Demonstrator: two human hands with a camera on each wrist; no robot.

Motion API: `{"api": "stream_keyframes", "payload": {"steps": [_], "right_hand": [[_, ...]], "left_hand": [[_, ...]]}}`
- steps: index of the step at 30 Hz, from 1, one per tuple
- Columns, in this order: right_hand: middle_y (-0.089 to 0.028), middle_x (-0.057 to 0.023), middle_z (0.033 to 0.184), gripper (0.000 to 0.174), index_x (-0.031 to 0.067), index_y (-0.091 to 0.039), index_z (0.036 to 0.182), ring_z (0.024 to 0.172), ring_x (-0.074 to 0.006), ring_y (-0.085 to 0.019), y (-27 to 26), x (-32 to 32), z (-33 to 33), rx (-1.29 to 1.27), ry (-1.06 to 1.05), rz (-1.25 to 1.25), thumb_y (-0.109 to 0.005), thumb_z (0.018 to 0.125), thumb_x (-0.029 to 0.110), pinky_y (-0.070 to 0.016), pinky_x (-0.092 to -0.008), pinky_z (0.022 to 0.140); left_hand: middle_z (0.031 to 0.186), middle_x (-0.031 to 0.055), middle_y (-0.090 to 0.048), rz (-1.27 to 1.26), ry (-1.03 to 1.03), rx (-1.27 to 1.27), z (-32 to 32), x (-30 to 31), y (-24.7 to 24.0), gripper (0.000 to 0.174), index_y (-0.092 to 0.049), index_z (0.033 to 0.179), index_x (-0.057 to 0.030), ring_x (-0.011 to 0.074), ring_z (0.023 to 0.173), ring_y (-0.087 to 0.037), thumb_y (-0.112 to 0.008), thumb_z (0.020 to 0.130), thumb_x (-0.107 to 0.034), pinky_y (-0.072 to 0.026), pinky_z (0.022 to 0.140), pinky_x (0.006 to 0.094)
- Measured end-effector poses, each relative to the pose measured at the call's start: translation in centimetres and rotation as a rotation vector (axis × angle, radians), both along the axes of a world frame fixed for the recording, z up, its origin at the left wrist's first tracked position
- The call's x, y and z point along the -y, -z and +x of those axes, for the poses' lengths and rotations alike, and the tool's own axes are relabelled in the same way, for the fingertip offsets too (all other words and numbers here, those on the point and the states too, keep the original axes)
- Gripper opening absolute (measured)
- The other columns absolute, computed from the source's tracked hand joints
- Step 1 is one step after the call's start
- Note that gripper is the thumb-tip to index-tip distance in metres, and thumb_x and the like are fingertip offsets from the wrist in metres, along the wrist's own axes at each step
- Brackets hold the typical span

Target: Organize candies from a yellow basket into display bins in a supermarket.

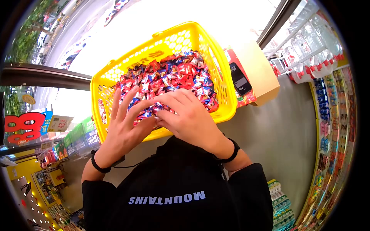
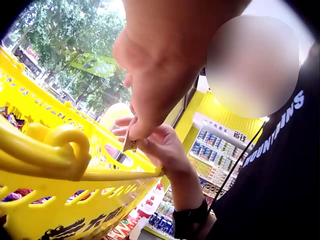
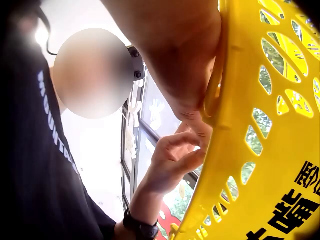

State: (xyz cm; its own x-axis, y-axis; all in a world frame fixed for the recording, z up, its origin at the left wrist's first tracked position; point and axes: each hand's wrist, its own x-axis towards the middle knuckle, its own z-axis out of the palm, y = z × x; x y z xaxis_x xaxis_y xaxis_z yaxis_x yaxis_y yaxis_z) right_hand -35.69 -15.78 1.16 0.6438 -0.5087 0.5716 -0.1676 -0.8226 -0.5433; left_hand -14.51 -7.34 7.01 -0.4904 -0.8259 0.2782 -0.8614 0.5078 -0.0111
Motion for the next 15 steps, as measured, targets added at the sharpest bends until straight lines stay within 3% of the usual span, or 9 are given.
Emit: {"api": "stream_keyframes", "payload": {"steps": [3,8,15], "right_hand": [[-0.069,-0.0086,0.127,0.019,0.0059,-0.073,0.096,0.119,-0.0300,-0.065,0.3,0.1,-0.3,0.030,-0.027,0.022,-0.082,0.084,0.017,-0.0524,-0.0477,0.102],[-0.071,-0.0077,0.125,0.015,0.0050,-0.074,0.099,0.120,-0.0291,-0.065,0.6,0.3,-0.8,0.025,-0.043,-0.046,-0.076,0.086,0.013,-0.0532,-0.0463,0.102],[-0.071,-0.0071,0.126,0.017,0.0065,-0.075,0.099,0.120,-0.0288,-0.066,0.4,0.4,-1.0,0.042,-0.149,-0.009,-0.080,0.085,0.015,-0.0538,-0.0473,0.099]], "left_hand": [[0.143,0.0077,-0.061,-0.059,-0.079,-0.101,-0.2,-0.9,1.3,0.020,-0.068,0.089,-0.0129,0.0389,0.149,-0.048,-0.084,0.080,-0.020,-0.0297,0.125,0.0695],[0.148,0.0043,-0.058,0.085,-0.297,-0.277,-1.7,-2.1,2.8,0.037,-0.071,0.111,-0.0222,0.0383,0.153,-0.041,-0.091,0.079,-0.024,-0.0230,0.127,0.0705],[0.143,-0.0009,-0.064,-0.121,-0.318,-0.181,-1.9,-3.8,4.6,0.035,-0.077,0.114,-0.0254,0.0342,0.149,-0.048,-0.088,0.081,-0.026,-0.0216,0.128,0.0716]]}}
